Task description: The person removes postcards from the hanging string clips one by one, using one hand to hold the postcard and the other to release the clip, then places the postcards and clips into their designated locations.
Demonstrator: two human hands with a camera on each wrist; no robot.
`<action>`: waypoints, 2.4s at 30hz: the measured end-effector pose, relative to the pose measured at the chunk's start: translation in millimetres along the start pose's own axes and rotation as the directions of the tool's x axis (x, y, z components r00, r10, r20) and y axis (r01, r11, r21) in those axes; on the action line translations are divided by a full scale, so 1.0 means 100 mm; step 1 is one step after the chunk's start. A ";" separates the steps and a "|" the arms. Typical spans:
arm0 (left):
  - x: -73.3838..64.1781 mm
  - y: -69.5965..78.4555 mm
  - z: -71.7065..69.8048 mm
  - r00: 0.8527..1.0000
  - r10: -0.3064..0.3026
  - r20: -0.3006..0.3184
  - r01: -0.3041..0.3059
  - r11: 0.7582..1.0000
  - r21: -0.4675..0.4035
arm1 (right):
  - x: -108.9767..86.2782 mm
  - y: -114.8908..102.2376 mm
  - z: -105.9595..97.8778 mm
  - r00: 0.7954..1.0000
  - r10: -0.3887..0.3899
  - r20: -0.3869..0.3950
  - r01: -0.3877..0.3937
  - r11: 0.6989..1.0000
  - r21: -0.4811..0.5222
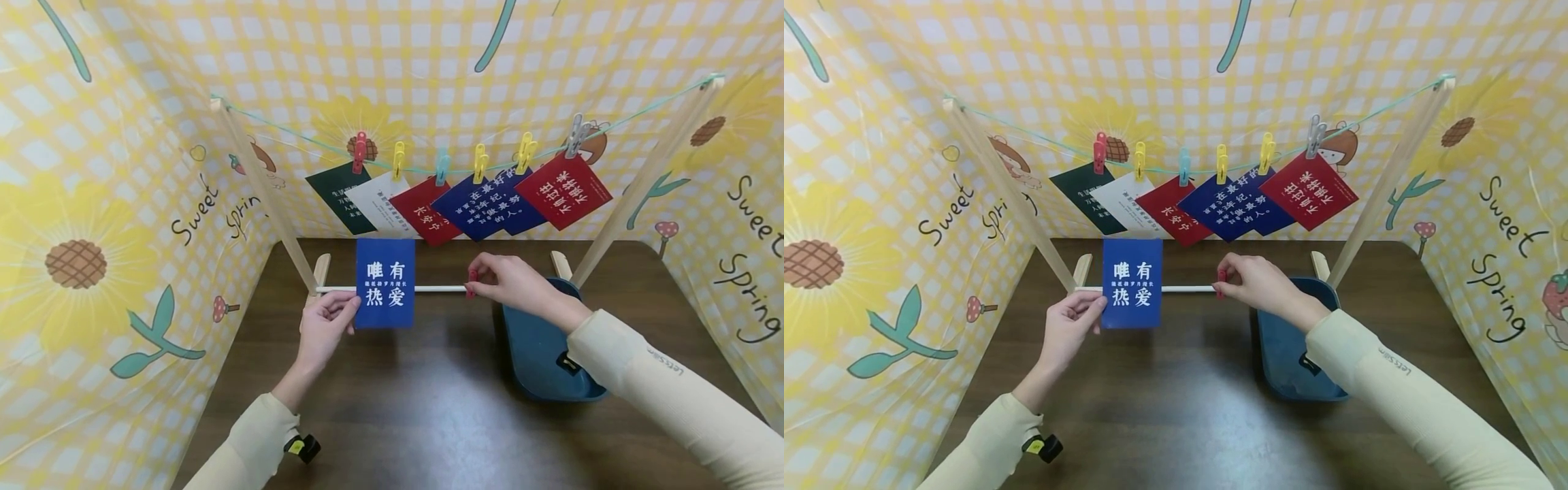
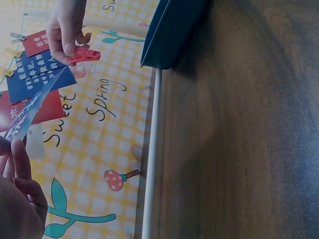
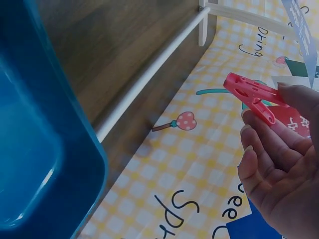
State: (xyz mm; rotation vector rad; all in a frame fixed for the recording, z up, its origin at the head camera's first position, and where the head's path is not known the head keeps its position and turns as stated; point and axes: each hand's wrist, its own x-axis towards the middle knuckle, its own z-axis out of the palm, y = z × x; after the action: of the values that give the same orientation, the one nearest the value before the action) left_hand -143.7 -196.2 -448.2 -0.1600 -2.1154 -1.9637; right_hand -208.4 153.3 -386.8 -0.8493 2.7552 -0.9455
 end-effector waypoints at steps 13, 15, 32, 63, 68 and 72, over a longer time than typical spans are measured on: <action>-0.08 -0.11 0.12 0.997 -0.057 0.052 0.057 0.998 0.000 | -0.09 0.10 0.05 1.000 0.014 -0.009 -0.014 1.000 -0.014; -0.09 -0.14 0.14 0.997 -0.058 0.053 0.057 0.998 0.012 | -0.11 0.13 0.05 1.000 0.018 -0.010 -0.018 1.000 -0.017; -0.19 -0.31 0.24 0.987 -0.122 0.102 0.117 0.991 0.059 | -0.21 0.27 0.10 0.998 0.055 0.018 -0.055 0.998 -0.021; -0.39 -0.61 0.37 0.958 -0.262 0.118 0.251 0.962 0.104 | -0.56 0.64 0.10 0.990 0.137 -0.032 -0.139 0.988 -0.065; -0.42 -0.66 0.39 0.947 -0.296 0.125 0.285 0.953 0.104 | -0.62 0.71 0.08 0.988 0.147 -0.041 -0.149 0.987 -0.059; -0.44 -0.69 0.40 0.940 -0.314 0.133 0.302 0.948 0.105 | -0.66 0.77 0.07 0.987 0.159 -0.034 -0.160 0.986 -0.038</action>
State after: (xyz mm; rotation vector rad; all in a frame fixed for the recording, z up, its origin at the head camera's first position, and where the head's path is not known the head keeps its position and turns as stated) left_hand -122.8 -158.8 -528.8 0.0474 -2.4413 -2.0825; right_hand -187.2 235.4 -443.6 -0.6127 2.8268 -0.8834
